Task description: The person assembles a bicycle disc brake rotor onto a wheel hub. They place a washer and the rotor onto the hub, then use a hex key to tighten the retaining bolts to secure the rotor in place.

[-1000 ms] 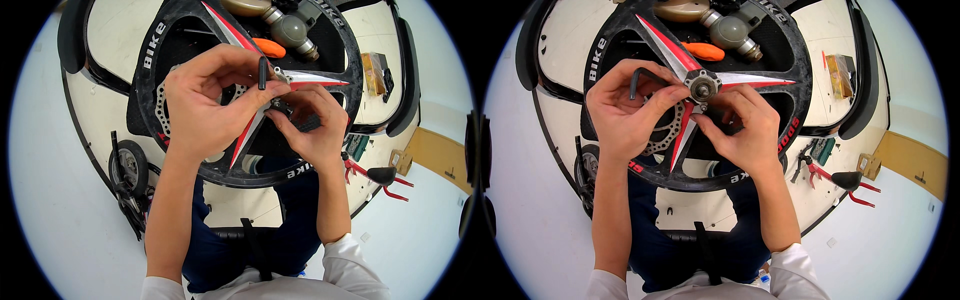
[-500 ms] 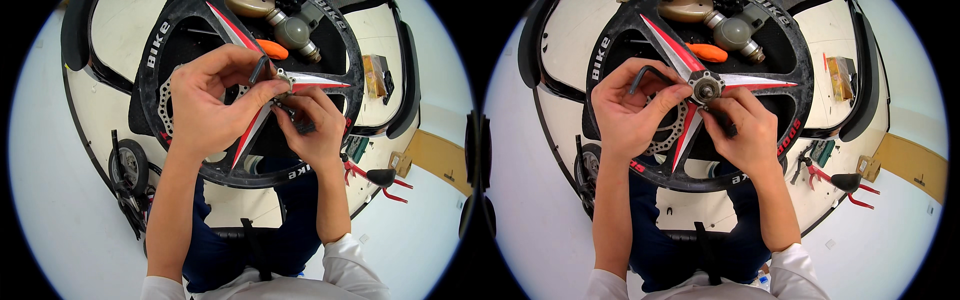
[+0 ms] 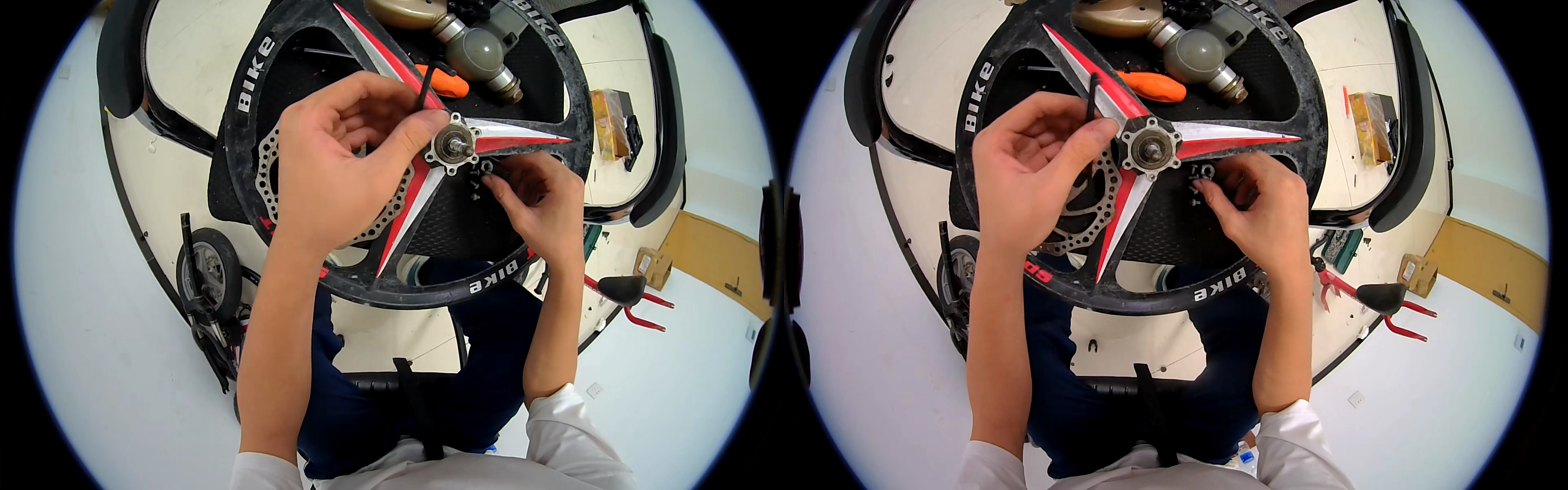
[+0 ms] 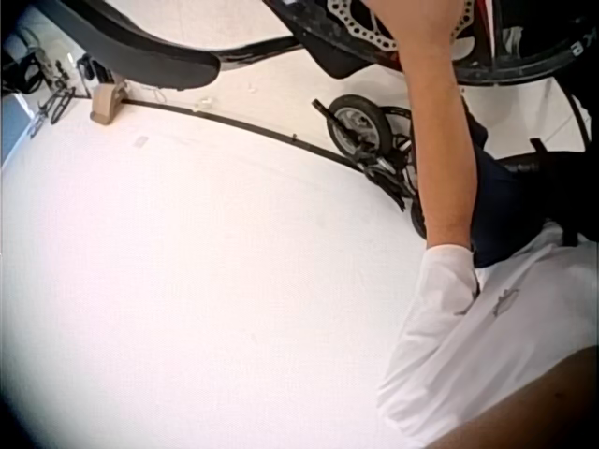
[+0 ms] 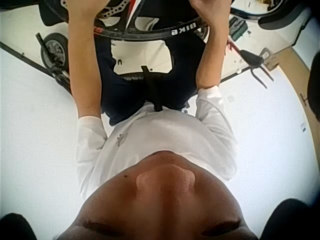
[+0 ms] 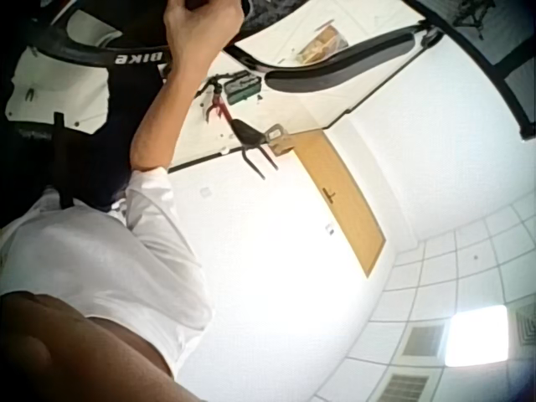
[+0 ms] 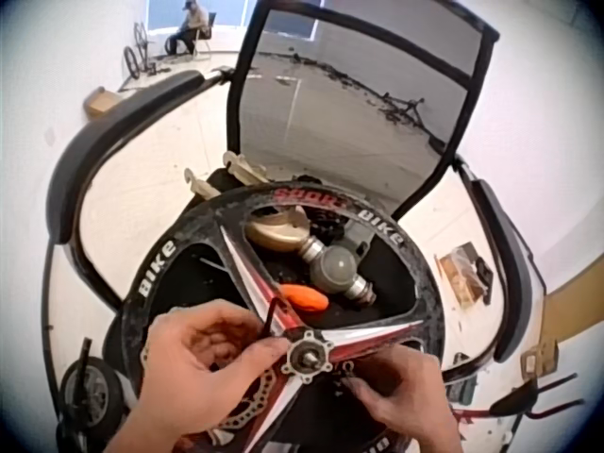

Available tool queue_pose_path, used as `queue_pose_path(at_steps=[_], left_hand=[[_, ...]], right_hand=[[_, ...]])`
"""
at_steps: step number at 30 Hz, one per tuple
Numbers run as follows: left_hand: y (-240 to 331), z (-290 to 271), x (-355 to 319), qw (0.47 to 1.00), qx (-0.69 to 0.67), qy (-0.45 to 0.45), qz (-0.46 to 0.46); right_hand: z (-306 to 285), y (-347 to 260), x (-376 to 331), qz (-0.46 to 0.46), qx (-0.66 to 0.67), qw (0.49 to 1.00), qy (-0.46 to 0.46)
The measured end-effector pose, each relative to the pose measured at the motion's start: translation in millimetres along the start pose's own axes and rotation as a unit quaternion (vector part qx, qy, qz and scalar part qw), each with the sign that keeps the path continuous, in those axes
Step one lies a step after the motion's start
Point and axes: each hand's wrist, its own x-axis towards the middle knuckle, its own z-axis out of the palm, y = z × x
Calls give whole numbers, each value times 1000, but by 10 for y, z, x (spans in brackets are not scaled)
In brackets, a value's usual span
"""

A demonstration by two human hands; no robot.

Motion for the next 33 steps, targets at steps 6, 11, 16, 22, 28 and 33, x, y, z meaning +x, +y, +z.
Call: queue_pose_path(at_steps=[6,11,16,22,28,33], left_hand=[[-75,63,32,986,81,6,-145],[-129,131,42,988,74,10,-137],[-163,129,30,989,55,11,-134],[-213,61,7,992,118,10,-42],[-39,-115,-205,996,74,-33,-45],[-3,-145,-459,976,161,-145,7]], right_hand=[[185,-245,12,29,244,969,16],[230,-253,56,115,349,930,-5],[266,-181,91,135,380,914,-44],[226,-79,43,94,337,937,14],[228,-279,-64,24,408,912,37],[273,-560,-159,25,374,926,-50]])
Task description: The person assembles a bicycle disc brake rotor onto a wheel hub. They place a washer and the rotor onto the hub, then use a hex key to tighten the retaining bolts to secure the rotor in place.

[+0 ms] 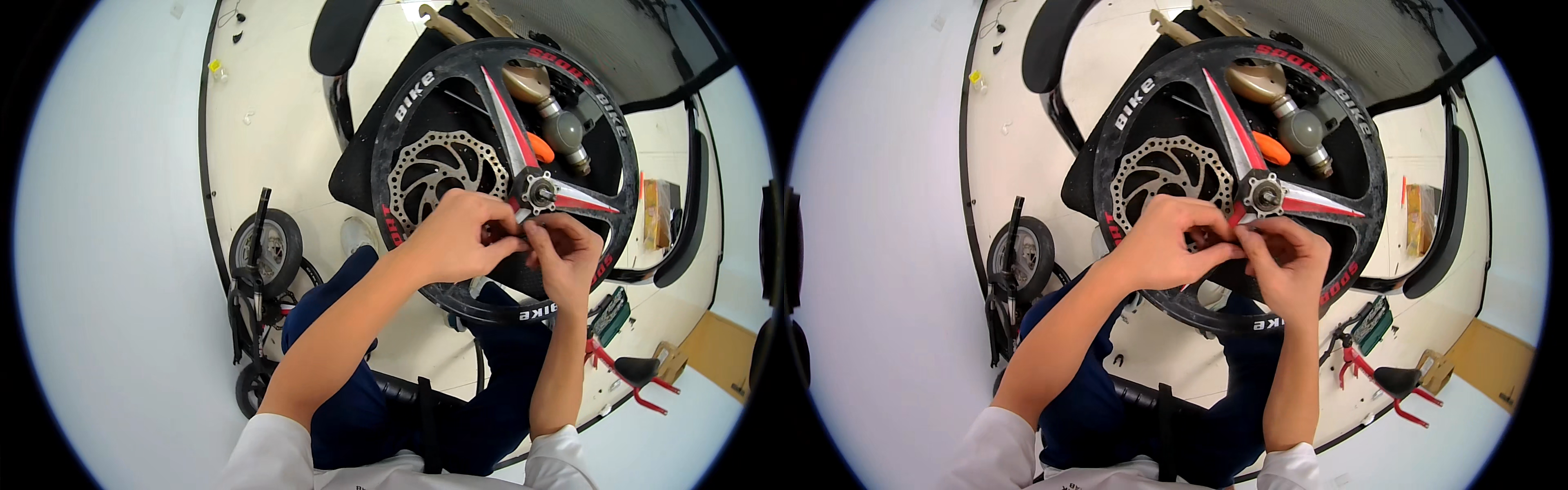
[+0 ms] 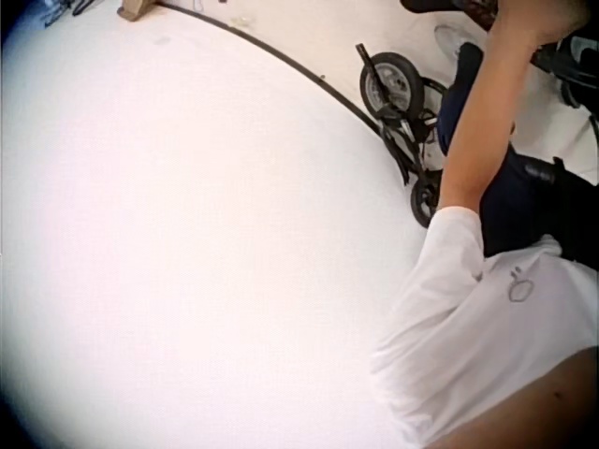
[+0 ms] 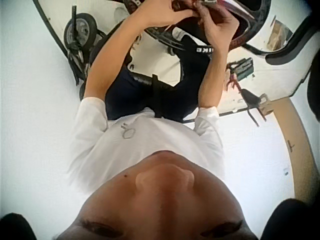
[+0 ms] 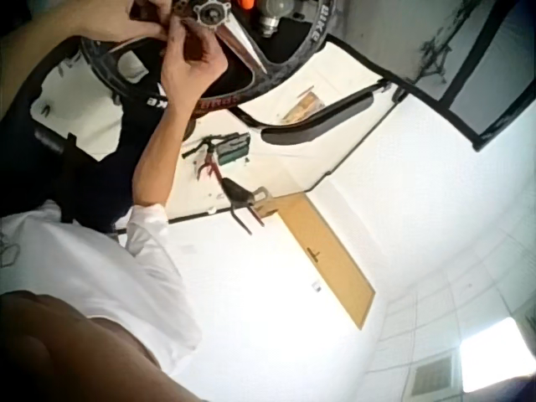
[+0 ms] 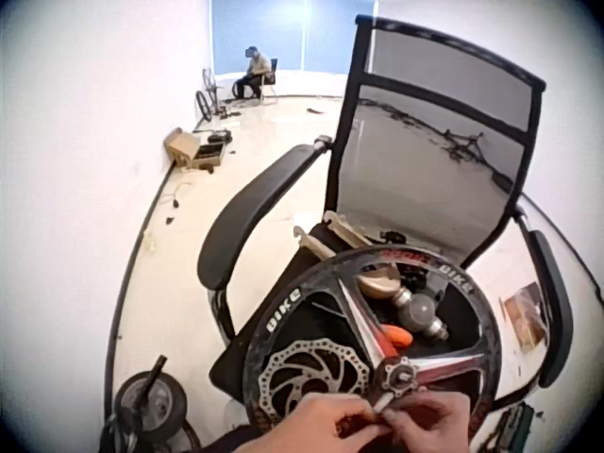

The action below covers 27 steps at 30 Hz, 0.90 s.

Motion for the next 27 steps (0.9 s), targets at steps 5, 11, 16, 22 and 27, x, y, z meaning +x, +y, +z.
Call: queue_pose_path(at_steps=[5,11,16,22,27], left_hand=[[-187,-220,51,968,164,147,118],[-328,-525,162,874,446,192,18],[-308,-506,225,865,467,182,-24],[-312,-677,125,956,202,189,-93],[-248,-734,58,977,-32,189,-98]], right_hand=[[-80,44,46,4,57,998,41],[-286,48,62,14,85,994,66],[-362,73,43,26,77,995,60],[-382,145,58,-12,55,997,47],[-378,207,109,46,146,988,4]])
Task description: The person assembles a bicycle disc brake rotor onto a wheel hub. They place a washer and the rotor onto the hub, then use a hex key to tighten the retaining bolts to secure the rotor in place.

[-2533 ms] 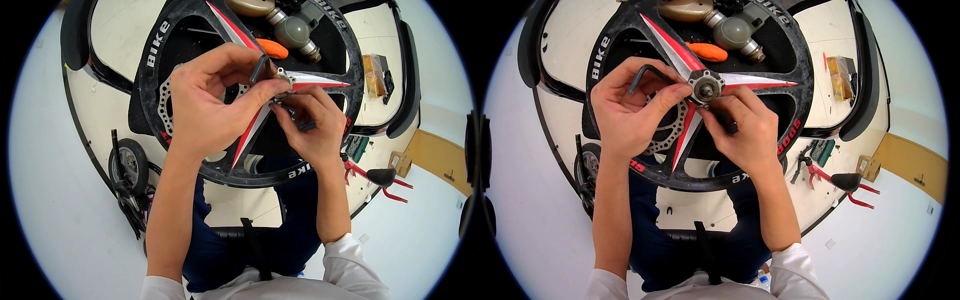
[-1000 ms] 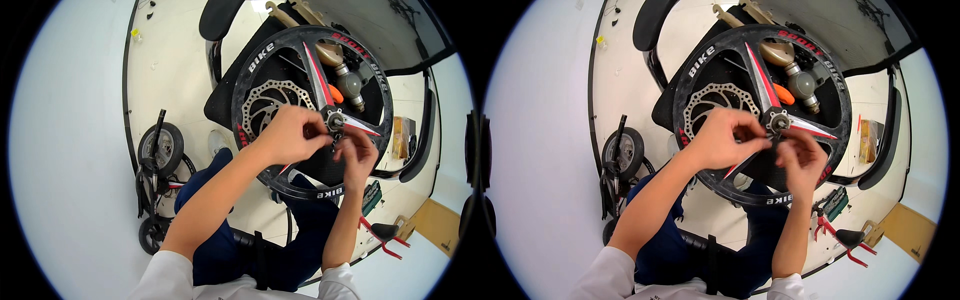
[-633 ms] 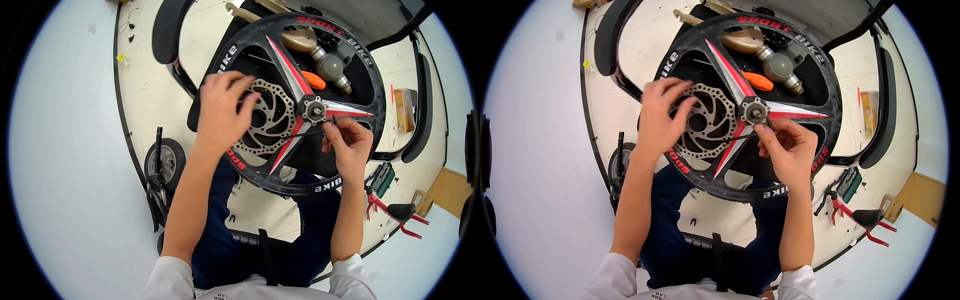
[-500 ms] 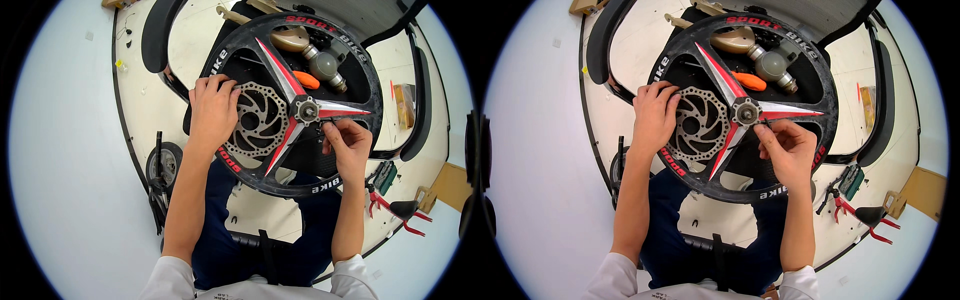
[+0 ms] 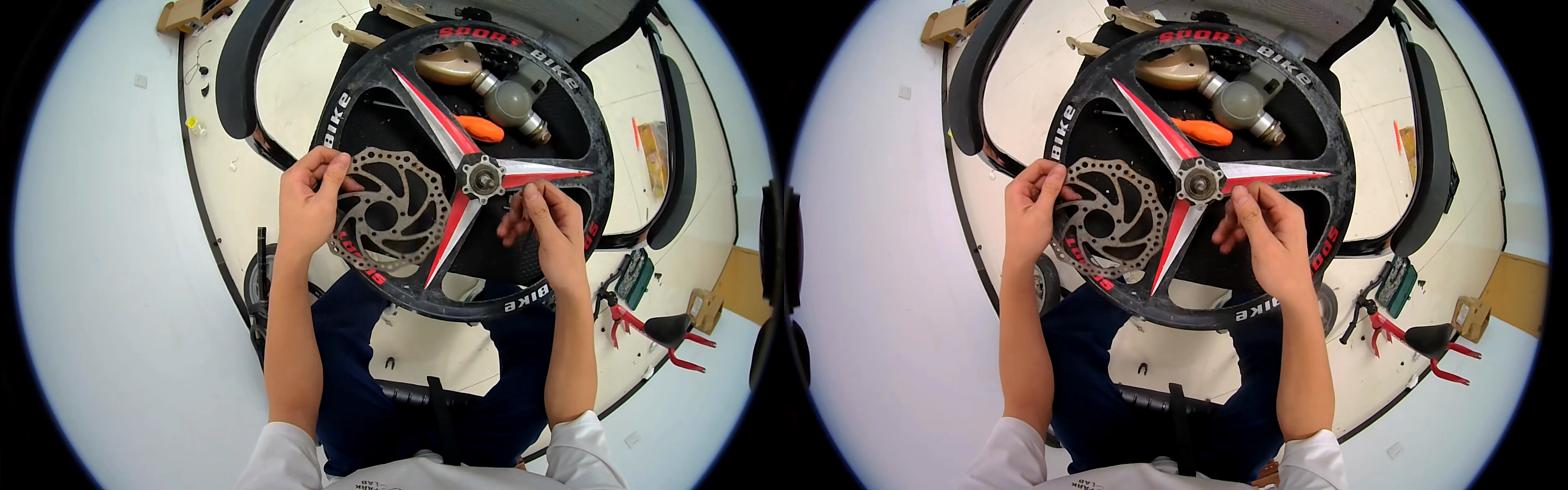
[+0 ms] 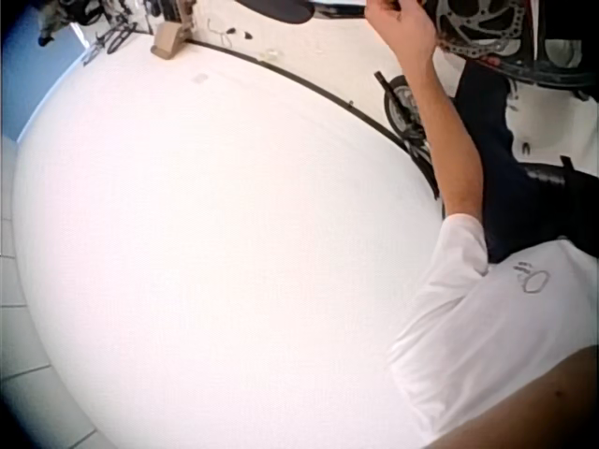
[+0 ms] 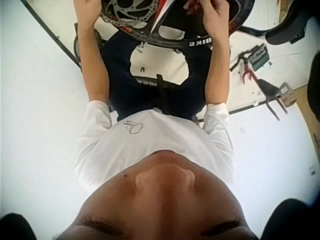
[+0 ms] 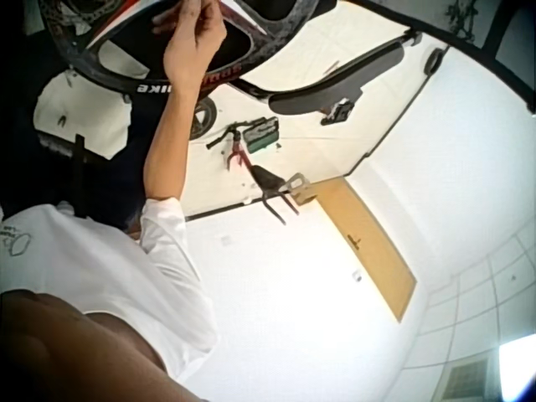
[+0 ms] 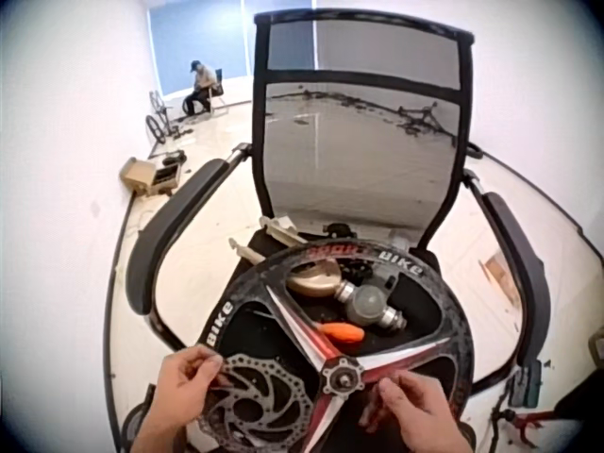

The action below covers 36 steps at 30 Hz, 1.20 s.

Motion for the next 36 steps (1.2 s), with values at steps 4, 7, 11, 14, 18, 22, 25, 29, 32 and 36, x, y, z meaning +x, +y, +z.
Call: queue_pose_path(at_steps=[4,7,11,14,18,22,25,29,32,36], left_hand=[[142,141,-67,995,-100,15,-21],[241,445,-122,988,-149,8,-30],[324,677,-186,986,-165,15,-32],[322,734,-205,987,-160,-6,-24],[293,808,-231,999,-10,-13,40],[325,787,-225,998,13,-34,47],[345,742,-213,998,-9,-52,22],[297,709,-209,997,-28,-72,26],[263,695,-214,996,-46,-79,24],[313,637,-212,983,-144,-109,-25]], right_hand=[[47,-168,-64,112,6,992,-58],[168,-149,-89,9,-17,998,-63],[251,-223,-111,14,-126,991,-45],[215,-190,-94,31,-122,992,-20],[225,-169,-112,48,-99,993,-35],[227,-223,-114,66,-102,992,-38],[223,-245,-96,79,-113,990,-41],[234,-256,-90,79,-111,990,-39],[222,-244,-90,73,-109,991,-41],[172,-231,-111,48,-81,995,-24]])
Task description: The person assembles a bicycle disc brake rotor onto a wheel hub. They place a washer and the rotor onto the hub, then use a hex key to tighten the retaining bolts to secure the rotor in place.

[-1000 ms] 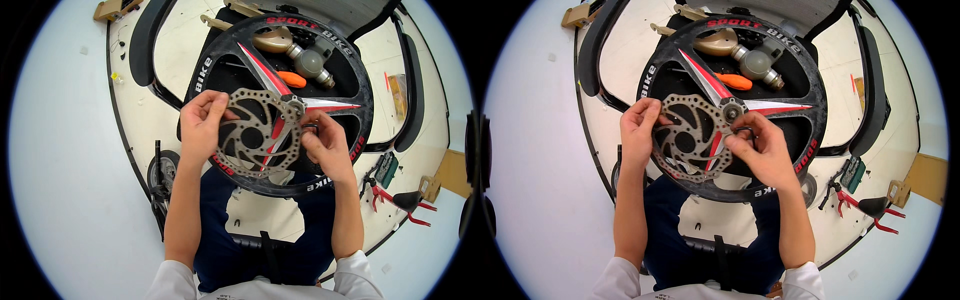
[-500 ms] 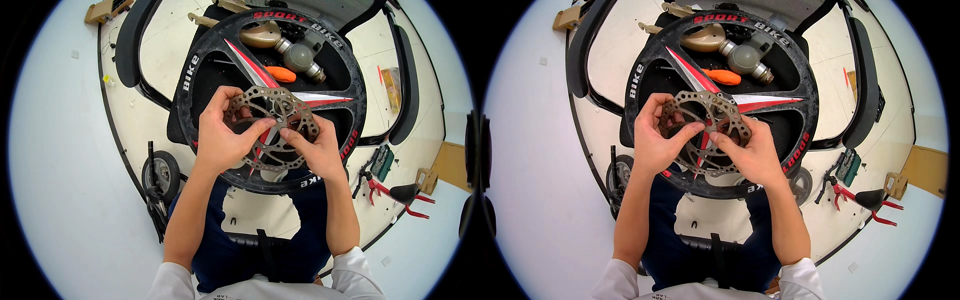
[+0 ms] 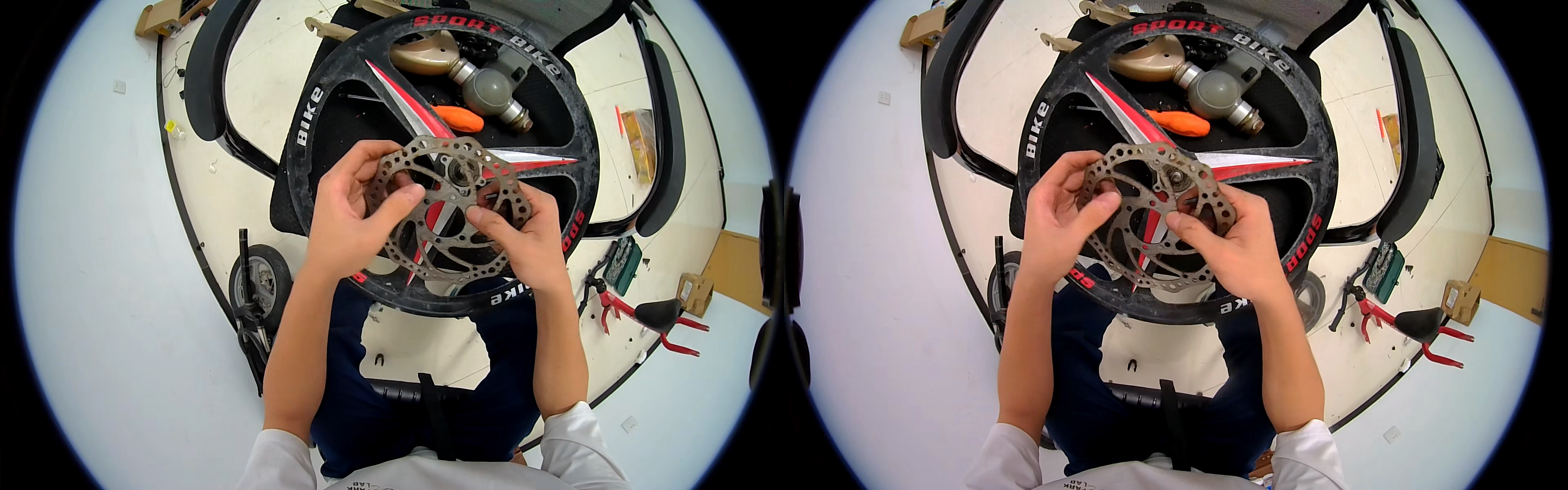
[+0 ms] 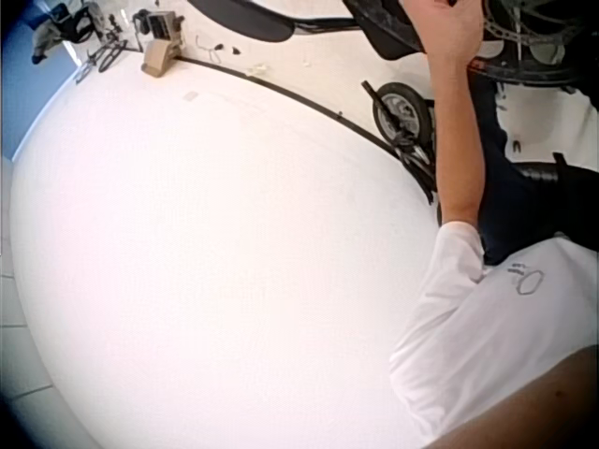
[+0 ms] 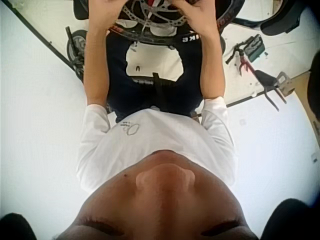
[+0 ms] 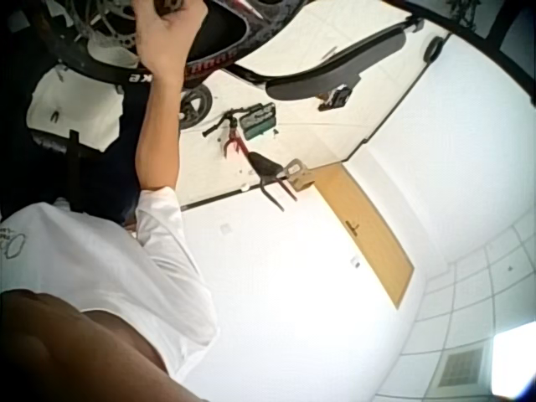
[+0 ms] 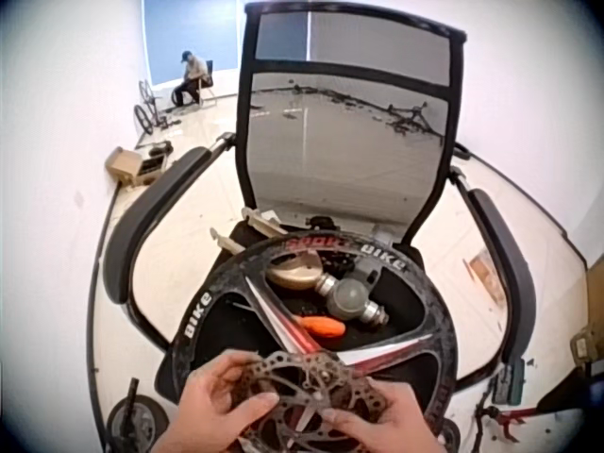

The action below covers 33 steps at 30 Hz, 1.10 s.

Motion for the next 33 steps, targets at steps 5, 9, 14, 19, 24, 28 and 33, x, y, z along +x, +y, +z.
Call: queue_pose_path(at_steps=[5,9,14,19,24,28,33], left_hand=[[70,-81,11,968,-202,-124,-82],[38,-32,12,934,-305,-164,-91],[37,-53,10,934,-316,-130,-101],[34,-83,37,929,-322,-154,-94],[24,-109,18,941,-299,-121,-103],[-12,-136,35,954,-261,-138,-58],[2,-44,-26,989,-70,-50,123]], right_hand=[[-67,15,-13,-6,98,995,21],[-85,14,-18,-8,108,994,15],[-97,13,-4,-21,70,997,8],[-107,-6,-9,-14,84,996,16],[-141,-2,-18,-7,86,996,23],[-162,27,-36,-32,129,989,64],[-273,76,15,-242,34,965,95]])
